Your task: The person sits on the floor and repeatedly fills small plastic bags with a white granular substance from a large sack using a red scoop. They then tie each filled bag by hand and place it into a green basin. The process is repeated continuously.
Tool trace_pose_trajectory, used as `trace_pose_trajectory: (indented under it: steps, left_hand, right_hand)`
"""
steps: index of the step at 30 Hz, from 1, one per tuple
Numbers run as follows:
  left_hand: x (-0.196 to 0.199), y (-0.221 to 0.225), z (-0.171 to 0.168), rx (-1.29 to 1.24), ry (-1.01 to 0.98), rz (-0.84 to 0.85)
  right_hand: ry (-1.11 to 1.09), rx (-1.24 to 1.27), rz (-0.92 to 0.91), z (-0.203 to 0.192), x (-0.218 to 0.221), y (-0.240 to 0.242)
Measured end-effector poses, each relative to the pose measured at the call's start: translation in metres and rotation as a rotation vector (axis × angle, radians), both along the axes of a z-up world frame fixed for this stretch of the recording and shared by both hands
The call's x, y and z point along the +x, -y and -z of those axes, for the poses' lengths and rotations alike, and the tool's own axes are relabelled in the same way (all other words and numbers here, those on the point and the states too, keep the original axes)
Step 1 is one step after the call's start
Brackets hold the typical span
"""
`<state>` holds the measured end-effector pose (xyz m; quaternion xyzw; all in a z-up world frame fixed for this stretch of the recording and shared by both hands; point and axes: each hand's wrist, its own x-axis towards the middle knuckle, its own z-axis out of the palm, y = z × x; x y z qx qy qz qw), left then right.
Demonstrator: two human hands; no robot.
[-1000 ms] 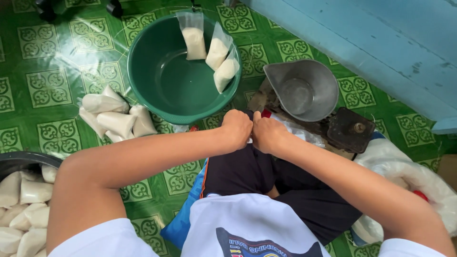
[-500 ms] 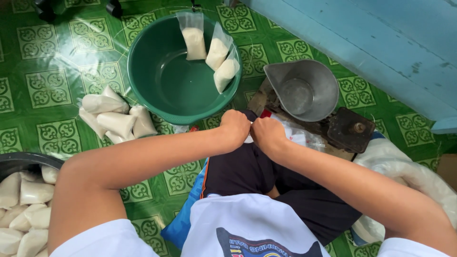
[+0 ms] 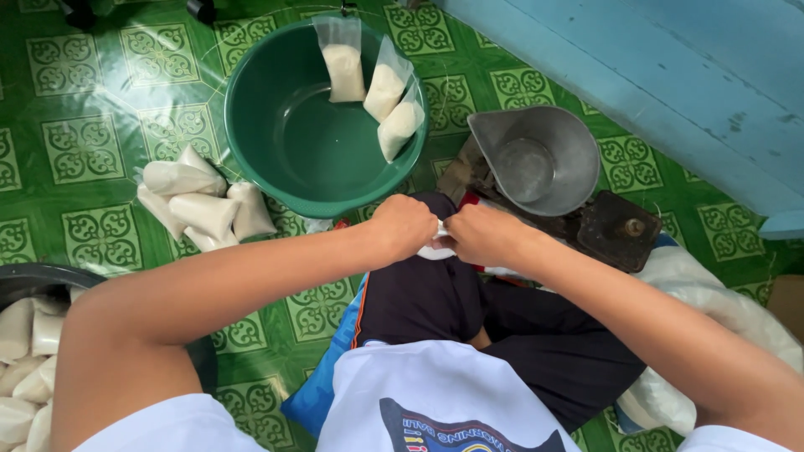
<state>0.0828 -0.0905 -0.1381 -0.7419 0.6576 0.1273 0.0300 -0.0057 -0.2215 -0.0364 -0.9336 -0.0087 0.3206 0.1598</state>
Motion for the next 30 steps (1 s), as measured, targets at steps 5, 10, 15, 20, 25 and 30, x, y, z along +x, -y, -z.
trace_pose_trajectory:
  steps: [5, 10, 15, 20, 25, 30]
  left_hand:
    - [0.006, -0.003, -0.006, -0.051, -0.140, -0.012]
    - [0.004, -0.008, -0.024, -0.033, -0.179, -0.022]
    - [0.002, -0.015, -0.046, -0.037, -0.185, -0.011]
    - [0.001, -0.023, -0.060, -0.057, -0.205, -0.016]
    - [0.000, -0.021, -0.044, -0.086, -0.132, -0.032]
    - [-0.003, -0.016, -0.016, -0.144, 0.031, 0.026]
  right_hand:
    - [0.033, 0.006, -0.010, 0.009, -0.001, 0.006]
    - [0.073, -0.017, -0.040, 0.015, -0.004, 0.007]
    - [0.071, -0.011, -0.013, 0.019, -0.009, 0.015]
    - [0.055, -0.058, -0.008, 0.022, -0.012, 0.019]
    - [0.153, -0.178, -0.066, 0.027, -0.019, 0.010]
    - [0.465, -0.459, -0.271, 0.116, -0.040, 0.016]
